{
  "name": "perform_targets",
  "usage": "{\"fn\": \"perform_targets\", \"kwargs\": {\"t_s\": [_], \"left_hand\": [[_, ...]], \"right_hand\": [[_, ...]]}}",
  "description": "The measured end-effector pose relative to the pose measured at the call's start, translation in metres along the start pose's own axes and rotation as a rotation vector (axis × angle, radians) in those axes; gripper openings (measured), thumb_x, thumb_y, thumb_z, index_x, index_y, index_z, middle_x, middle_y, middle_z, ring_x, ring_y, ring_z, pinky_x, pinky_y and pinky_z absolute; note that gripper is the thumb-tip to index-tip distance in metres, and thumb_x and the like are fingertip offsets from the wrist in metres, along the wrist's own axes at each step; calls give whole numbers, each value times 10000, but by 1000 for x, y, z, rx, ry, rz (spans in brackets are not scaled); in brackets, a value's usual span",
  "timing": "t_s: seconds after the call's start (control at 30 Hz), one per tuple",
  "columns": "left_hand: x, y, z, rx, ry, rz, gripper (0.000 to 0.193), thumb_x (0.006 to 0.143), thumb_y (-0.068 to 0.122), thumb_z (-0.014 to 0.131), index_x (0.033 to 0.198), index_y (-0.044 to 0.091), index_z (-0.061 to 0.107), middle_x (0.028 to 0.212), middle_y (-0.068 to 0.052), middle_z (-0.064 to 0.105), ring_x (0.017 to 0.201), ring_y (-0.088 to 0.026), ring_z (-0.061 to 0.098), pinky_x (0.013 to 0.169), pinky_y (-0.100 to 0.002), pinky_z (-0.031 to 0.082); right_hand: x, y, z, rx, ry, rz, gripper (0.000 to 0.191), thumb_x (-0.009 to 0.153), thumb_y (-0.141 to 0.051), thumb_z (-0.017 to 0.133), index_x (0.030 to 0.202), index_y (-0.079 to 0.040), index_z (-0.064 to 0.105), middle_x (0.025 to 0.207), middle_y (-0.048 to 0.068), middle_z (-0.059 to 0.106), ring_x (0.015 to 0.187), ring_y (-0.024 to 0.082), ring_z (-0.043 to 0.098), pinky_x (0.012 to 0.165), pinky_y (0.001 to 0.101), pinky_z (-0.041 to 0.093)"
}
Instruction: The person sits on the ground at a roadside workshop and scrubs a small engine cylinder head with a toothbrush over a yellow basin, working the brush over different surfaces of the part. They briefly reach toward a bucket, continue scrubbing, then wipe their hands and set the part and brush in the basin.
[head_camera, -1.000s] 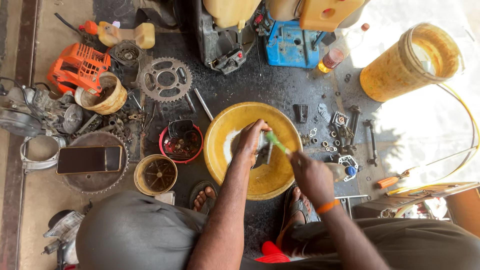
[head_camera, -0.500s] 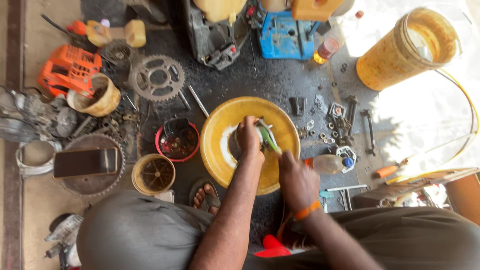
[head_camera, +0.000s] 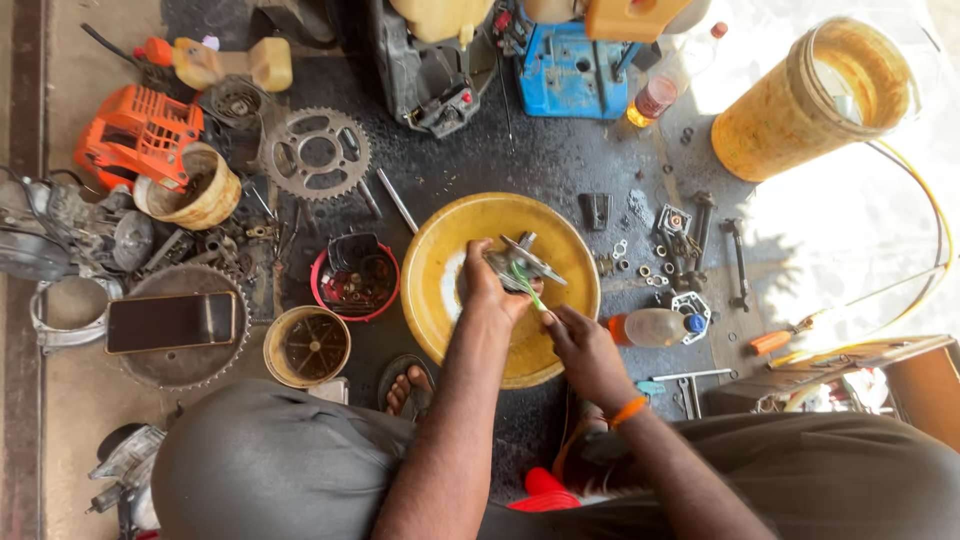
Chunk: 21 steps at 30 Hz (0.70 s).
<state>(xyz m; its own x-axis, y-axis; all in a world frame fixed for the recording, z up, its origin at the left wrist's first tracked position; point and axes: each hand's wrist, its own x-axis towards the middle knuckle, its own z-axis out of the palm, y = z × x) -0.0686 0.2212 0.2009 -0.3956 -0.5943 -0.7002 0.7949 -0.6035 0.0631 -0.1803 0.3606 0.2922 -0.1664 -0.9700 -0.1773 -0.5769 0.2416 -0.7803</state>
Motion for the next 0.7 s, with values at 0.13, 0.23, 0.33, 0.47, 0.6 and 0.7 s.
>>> {"fn": "perform_targets", "kwargs": {"t_s": [0.13,0.23,0.33,0.47,0.6,0.7], "left_hand": [[-10,13,8,-4,0,-5,496,868,507,542,1150,102,586,1053,-128,641,945,-283,596,751,-476,485],[-21,3,15,43,-58,-31,499,864,488,565,1183,105,575,1120,-138,620,998,-288,590,796,-502,489],[-27,-7,18,126,-49,-16,531,854,505,580,1200,103,578,1146,-153,608,999,-286,600,793,-499,493],[-29,0,17,118,23,12,556,874,520,568,1218,83,568,1124,-174,595,1015,-302,591,811,-495,500],[-28,12,13,28,-141,49,482,885,503,601,1162,113,545,1051,-124,599,974,-289,552,761,-482,448],[-24,11,7,-66,-10,4,515,893,502,498,1186,82,552,1080,-205,645,953,-321,607,766,-478,505]], "right_hand": [[-6,-5,-7,-513,327,-224,254,1018,-338,604,1004,-107,707,798,110,718,618,288,659,520,423,490],[0,-1,1,-393,375,-393,255,1060,-327,581,1045,-87,664,847,115,705,708,259,657,585,375,480],[8,10,3,-20,16,51,250,1041,-340,604,1056,-116,715,644,166,591,571,257,542,520,358,409],[6,18,-12,196,-168,-12,316,1078,-363,600,1044,-68,710,691,121,589,591,148,556,542,335,445],[-7,6,-16,-279,-31,16,317,1026,-396,565,1104,-118,694,622,161,656,518,287,621,536,425,471],[-10,-6,-12,-226,28,-120,301,1016,-379,584,1096,-103,674,702,192,694,608,372,684,552,468,506]]}}
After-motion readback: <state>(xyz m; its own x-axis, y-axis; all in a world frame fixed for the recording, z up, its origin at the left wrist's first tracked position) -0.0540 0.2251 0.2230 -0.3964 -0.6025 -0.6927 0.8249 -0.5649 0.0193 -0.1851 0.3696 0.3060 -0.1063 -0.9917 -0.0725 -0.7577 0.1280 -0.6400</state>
